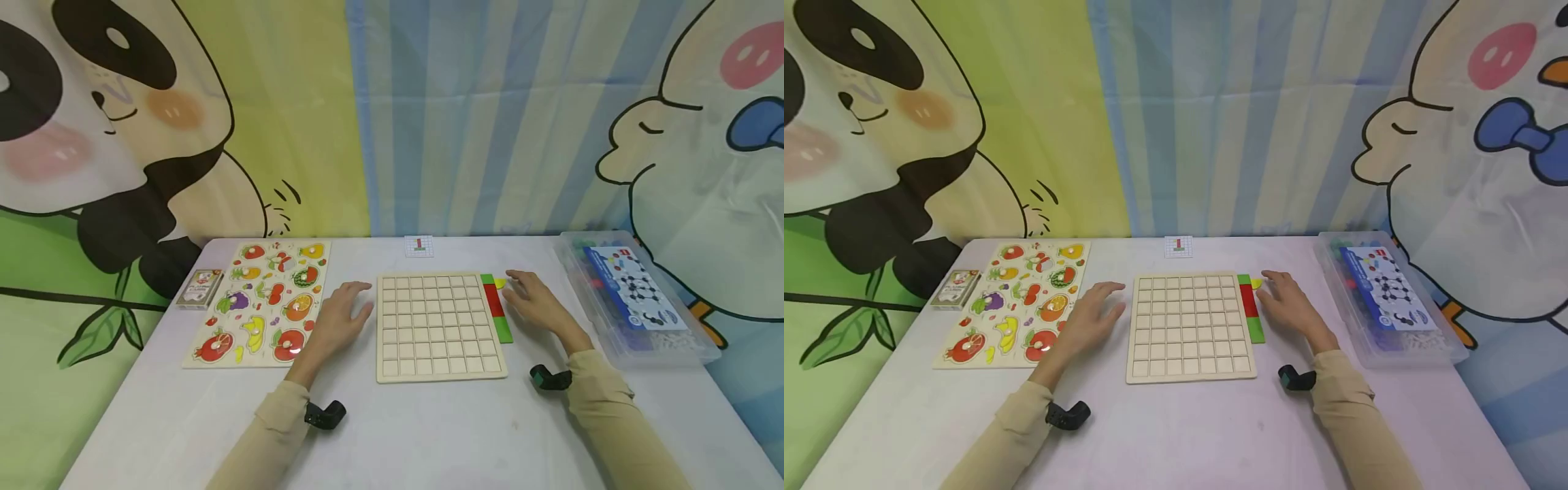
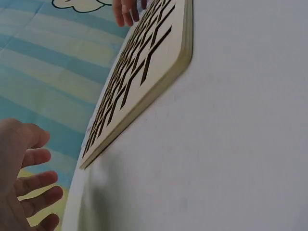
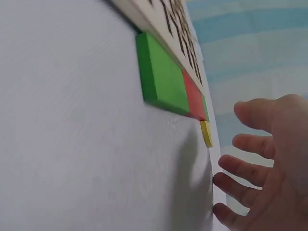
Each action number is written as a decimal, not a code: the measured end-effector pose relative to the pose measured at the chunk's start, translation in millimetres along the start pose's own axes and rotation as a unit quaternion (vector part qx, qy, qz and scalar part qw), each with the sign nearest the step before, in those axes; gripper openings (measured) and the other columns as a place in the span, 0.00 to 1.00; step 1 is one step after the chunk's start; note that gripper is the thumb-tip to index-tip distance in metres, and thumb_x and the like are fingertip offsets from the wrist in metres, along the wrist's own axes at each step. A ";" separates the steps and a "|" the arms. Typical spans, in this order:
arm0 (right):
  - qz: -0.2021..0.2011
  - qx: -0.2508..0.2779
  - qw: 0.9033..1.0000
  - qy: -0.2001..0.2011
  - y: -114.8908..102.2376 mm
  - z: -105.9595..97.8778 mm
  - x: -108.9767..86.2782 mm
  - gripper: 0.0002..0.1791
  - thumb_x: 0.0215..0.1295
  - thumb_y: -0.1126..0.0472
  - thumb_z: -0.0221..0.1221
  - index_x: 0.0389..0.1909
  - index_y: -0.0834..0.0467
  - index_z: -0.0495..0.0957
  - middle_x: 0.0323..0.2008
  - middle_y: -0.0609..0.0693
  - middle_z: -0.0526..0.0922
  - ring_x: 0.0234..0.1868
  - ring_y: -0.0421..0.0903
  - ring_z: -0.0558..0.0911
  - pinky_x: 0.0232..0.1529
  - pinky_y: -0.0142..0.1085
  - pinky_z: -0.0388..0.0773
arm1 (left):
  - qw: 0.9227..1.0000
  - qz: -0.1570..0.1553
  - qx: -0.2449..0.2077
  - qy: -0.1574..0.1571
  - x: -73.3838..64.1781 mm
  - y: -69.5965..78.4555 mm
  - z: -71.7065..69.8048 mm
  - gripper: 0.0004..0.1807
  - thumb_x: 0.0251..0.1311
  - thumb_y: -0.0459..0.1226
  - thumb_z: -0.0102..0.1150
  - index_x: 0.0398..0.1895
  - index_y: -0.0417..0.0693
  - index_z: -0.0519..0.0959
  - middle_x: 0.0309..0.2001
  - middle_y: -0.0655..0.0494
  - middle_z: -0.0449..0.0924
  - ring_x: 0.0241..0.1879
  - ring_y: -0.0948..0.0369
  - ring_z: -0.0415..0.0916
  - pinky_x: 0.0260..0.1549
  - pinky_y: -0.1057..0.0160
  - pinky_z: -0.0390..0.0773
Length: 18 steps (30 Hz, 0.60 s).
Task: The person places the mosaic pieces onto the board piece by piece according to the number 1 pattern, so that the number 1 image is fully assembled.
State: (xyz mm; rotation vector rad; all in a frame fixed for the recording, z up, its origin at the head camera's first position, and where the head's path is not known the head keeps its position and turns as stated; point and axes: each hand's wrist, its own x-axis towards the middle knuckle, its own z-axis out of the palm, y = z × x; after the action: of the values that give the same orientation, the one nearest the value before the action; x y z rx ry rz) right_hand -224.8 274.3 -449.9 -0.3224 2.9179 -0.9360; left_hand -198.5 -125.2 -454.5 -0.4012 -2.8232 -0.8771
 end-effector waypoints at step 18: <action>0.050 -0.003 0.996 0.075 5.4 21.8 14.5 0.23 0.66 0.59 0.50 0.60 0.63 0.70 0.59 0.68 0.64 0.61 0.66 0.61 0.56 0.62 0.51 | 0.996 0.027 -0.078 0.029 8.4 -10.6 44.2 0.10 0.61 0.39 0.58 0.45 0.56 0.82 0.55 0.54 0.74 0.57 0.52 0.70 0.50 0.48 0.64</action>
State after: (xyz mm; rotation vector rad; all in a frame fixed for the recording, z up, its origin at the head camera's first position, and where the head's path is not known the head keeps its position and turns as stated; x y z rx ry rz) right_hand -237.3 263.0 -470.7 -0.1087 3.0389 -0.9772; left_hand -212.9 -106.5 -494.3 -0.4632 -2.6878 -1.0840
